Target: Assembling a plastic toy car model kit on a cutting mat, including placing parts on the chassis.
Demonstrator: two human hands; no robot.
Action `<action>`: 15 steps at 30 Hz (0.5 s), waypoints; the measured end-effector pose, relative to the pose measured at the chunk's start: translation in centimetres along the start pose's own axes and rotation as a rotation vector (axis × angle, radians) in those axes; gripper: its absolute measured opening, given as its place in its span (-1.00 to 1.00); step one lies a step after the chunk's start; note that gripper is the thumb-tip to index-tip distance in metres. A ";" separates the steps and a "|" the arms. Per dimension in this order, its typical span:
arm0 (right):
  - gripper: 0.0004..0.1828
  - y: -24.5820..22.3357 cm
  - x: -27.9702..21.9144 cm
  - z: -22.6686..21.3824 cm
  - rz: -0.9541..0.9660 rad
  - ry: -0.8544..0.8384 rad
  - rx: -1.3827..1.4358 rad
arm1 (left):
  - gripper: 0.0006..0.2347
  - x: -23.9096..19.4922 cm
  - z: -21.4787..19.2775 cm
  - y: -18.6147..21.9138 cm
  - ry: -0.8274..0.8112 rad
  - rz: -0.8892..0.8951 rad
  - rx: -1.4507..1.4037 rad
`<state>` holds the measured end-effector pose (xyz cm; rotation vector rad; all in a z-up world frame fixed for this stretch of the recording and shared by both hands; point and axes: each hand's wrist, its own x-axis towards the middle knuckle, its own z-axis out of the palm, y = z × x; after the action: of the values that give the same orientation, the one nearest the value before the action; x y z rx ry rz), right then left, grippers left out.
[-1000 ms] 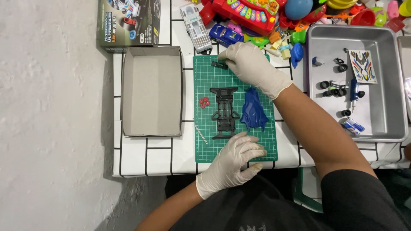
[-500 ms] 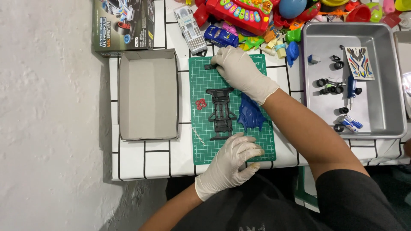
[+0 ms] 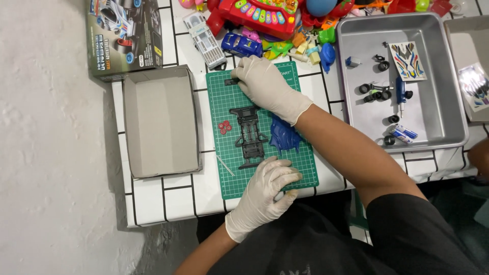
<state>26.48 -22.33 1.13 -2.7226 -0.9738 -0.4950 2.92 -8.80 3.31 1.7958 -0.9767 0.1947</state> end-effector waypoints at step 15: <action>-0.56 15.5 -17.0 -16.2 0.860 -0.310 -0.027 | -0.76 0.4 0.2 0.0 -0.004 -0.006 0.043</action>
<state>20.21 -48.80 8.43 -2.9294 0.2181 0.0779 3.10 -9.18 3.41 1.8390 -0.9764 0.2094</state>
